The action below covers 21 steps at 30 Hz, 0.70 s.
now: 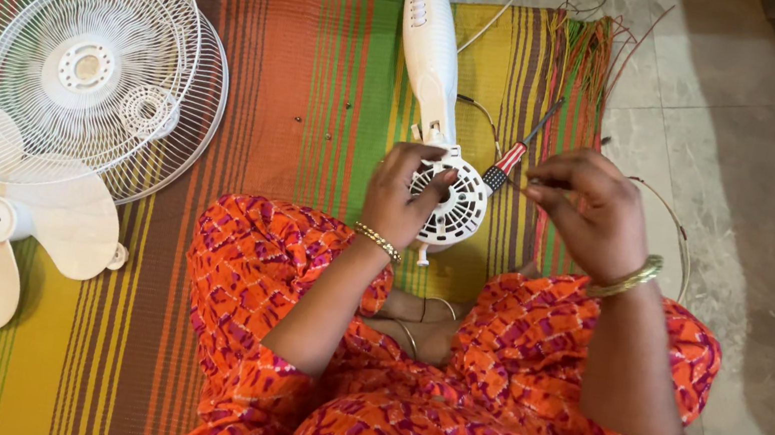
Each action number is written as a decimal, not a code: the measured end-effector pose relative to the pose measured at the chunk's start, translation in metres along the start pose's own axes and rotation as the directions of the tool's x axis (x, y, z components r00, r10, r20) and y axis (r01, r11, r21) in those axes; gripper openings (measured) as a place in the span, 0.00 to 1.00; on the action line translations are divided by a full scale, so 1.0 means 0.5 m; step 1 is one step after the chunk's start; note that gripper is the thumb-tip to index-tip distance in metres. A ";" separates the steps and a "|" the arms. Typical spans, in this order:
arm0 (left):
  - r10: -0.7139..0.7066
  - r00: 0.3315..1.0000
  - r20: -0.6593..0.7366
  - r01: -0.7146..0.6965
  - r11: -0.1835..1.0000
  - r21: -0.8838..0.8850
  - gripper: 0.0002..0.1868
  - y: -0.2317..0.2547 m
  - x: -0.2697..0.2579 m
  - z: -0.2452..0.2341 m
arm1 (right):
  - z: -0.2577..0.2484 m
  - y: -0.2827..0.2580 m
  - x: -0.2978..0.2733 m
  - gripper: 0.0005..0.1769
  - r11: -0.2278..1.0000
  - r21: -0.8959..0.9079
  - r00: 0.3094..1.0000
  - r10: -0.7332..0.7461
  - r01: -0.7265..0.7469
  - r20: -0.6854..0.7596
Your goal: The person sits on a mat and works on a disassembled electric fan. They use a screwdriver to tighten screws on the fan motor housing, handling small screws and the motor casing throughout the clip.
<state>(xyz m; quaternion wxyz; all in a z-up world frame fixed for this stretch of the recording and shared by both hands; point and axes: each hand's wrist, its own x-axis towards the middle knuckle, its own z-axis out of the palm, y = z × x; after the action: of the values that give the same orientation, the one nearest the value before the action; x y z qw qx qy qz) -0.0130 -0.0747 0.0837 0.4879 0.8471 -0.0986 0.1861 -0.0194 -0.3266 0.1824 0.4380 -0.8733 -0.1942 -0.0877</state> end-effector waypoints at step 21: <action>0.048 0.982 0.184 -0.041 0.998 -0.041 0.05 -0.041 -0.013 0.024 | 0.185 0.144 -0.017 0.09 0.986 0.126 0.989 0.100 -0.113 0.106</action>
<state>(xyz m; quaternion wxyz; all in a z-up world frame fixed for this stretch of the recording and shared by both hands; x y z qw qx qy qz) -0.0090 -0.0746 0.0596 0.4879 0.8492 -0.1658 0.1153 0.0013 -0.2937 0.0713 0.4884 -0.8551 -0.1739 -0.0075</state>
